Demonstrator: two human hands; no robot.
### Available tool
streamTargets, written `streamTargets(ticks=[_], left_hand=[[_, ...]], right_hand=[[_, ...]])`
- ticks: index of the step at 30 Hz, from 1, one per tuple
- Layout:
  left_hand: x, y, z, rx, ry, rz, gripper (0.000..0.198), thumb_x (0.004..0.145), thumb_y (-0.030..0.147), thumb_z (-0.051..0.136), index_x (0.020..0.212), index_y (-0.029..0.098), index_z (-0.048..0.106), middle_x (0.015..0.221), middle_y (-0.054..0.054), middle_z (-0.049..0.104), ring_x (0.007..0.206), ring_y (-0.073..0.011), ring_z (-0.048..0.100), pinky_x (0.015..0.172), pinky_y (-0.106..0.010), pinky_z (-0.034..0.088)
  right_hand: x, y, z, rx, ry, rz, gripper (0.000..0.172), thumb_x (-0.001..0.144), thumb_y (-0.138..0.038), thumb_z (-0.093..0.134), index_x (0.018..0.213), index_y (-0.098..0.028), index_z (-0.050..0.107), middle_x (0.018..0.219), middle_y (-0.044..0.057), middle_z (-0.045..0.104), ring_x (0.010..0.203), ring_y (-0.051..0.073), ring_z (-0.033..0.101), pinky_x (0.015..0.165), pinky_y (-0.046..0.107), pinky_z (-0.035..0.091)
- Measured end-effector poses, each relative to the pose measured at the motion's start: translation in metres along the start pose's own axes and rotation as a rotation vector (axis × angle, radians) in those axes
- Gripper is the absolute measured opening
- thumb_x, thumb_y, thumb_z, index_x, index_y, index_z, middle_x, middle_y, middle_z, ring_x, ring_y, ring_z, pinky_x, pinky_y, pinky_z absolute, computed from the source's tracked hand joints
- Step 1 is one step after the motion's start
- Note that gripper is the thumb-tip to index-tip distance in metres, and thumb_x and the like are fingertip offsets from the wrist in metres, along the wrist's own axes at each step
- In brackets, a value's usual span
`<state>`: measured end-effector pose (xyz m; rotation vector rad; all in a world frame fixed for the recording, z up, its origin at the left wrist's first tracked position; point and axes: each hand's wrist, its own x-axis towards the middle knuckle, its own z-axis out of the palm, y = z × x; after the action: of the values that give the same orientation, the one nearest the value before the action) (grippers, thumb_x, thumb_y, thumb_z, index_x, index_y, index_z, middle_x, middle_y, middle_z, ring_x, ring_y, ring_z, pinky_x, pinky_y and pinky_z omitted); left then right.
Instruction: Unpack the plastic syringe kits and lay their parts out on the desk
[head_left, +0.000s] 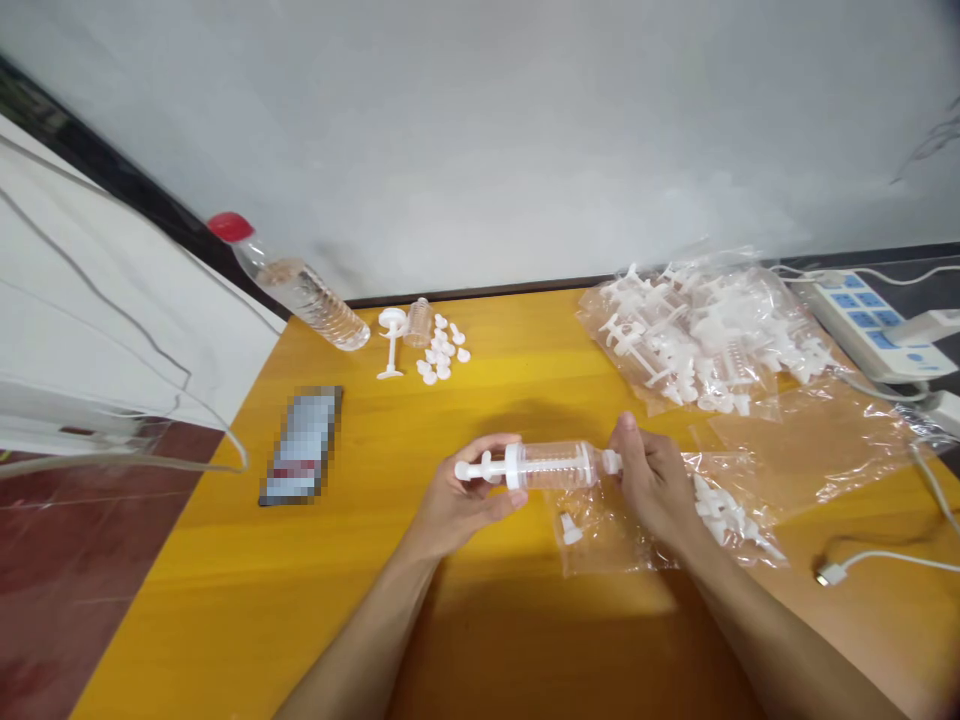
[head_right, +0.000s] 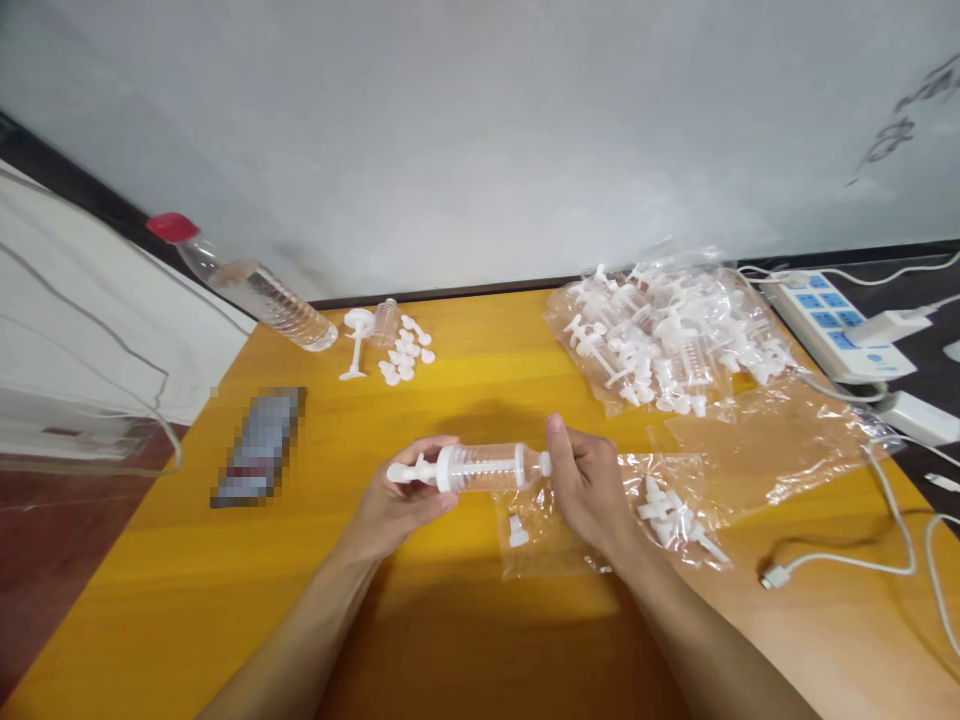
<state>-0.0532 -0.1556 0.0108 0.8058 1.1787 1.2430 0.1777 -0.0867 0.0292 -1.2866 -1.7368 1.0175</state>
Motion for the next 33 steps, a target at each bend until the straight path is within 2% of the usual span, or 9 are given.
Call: streamTargets(ticks=[2, 4, 9, 11, 13, 17, 24, 29, 33], left_hand=[[0.000, 0.001, -0.002, 0.027, 0.001, 0.003, 0.054, 0.061, 0.026, 0.099, 0.109, 0.021, 0.078, 0.088, 0.000, 0.070, 0.073, -0.0098, 0.061, 0.066, -0.017, 0.051], [0.002, -0.001, -0.003, 0.000, 0.012, -0.004, 0.053, 0.061, 0.029, 0.099, 0.109, 0.020, 0.077, 0.088, -0.001, 0.071, 0.074, -0.0110, 0.063, 0.068, -0.019, 0.054], [0.008, -0.007, -0.002, -0.157, 0.004, -0.189, 0.051, 0.072, 0.059, 0.088, 0.081, 0.012, 0.070, 0.068, -0.007, 0.070, 0.052, -0.0141, 0.063, 0.048, -0.023, 0.051], [0.009, -0.006, -0.002, -0.202, 0.017, -0.211, 0.052, 0.069, 0.059, 0.090, 0.082, 0.012, 0.070, 0.067, -0.007, 0.069, 0.052, -0.0143, 0.063, 0.047, -0.022, 0.051], [0.009, -0.004, -0.003, -0.221, 0.032, -0.135, 0.053, 0.061, 0.047, 0.098, 0.093, 0.014, 0.072, 0.076, -0.004, 0.071, 0.061, -0.0153, 0.068, 0.056, -0.024, 0.056], [0.006, -0.003, -0.006, -0.144, 0.025, -0.012, 0.059, 0.058, 0.030, 0.100, 0.109, 0.021, 0.073, 0.085, 0.000, 0.070, 0.072, -0.0157, 0.070, 0.070, -0.027, 0.060], [0.003, -0.008, -0.010, -0.008, 0.037, -0.004, 0.058, 0.059, 0.033, 0.099, 0.111, 0.020, 0.078, 0.086, -0.004, 0.071, 0.070, -0.0152, 0.067, 0.067, -0.025, 0.056], [0.001, -0.005, -0.004, 0.041, 0.048, -0.018, 0.059, 0.059, 0.032, 0.100, 0.113, 0.020, 0.079, 0.088, -0.004, 0.073, 0.071, -0.0146, 0.067, 0.065, -0.023, 0.056], [0.002, -0.003, 0.002, -0.046, 0.070, -0.101, 0.056, 0.062, 0.046, 0.098, 0.105, 0.014, 0.077, 0.080, -0.006, 0.075, 0.066, -0.0170, 0.070, 0.063, -0.027, 0.060]], right_hand=[[0.002, 0.001, 0.002, -0.010, -0.054, 0.094, 0.063, 0.104, -0.061, 0.042, 0.063, -0.021, 0.017, 0.054, -0.004, 0.017, 0.050, 0.008, 0.018, 0.047, 0.027, 0.015], [0.002, 0.002, 0.003, -0.055, -0.038, 0.074, 0.064, 0.104, -0.060, 0.044, 0.062, -0.021, 0.014, 0.055, -0.003, 0.014, 0.050, 0.007, 0.016, 0.047, 0.028, 0.014], [-0.002, 0.008, 0.003, -0.188, 0.115, -0.339, 0.054, 0.105, -0.040, 0.050, 0.059, -0.020, 0.031, 0.054, -0.003, 0.032, 0.050, 0.008, 0.025, 0.051, 0.028, 0.021], [-0.003, 0.007, 0.002, -0.177, 0.111, -0.378, 0.045, 0.102, -0.042, 0.057, 0.065, -0.020, 0.044, 0.059, -0.001, 0.045, 0.053, 0.008, 0.036, 0.053, 0.026, 0.028], [-0.002, 0.005, 0.000, -0.117, 0.072, -0.256, 0.046, 0.102, -0.047, 0.056, 0.067, -0.019, 0.048, 0.060, -0.001, 0.048, 0.054, 0.009, 0.041, 0.053, 0.025, 0.032], [0.001, -0.003, -0.002, 0.093, -0.054, 0.070, 0.060, 0.104, -0.058, 0.047, 0.059, -0.020, 0.036, 0.050, -0.003, 0.037, 0.046, 0.008, 0.033, 0.047, 0.025, 0.026], [0.005, -0.004, -0.007, 0.243, -0.086, 0.272, 0.065, 0.096, -0.069, 0.053, 0.060, -0.022, 0.027, 0.054, -0.004, 0.027, 0.047, 0.008, 0.029, 0.045, 0.025, 0.025], [0.003, -0.002, -0.002, 0.206, -0.173, 0.307, 0.062, 0.099, -0.071, 0.048, 0.066, -0.022, 0.026, 0.056, -0.006, 0.021, 0.048, 0.007, 0.020, 0.045, 0.025, 0.018], [0.000, -0.002, 0.000, 0.117, -0.141, 0.136, 0.055, 0.104, -0.062, 0.042, 0.070, -0.022, 0.030, 0.059, -0.005, 0.028, 0.051, 0.008, 0.026, 0.048, 0.025, 0.022]])
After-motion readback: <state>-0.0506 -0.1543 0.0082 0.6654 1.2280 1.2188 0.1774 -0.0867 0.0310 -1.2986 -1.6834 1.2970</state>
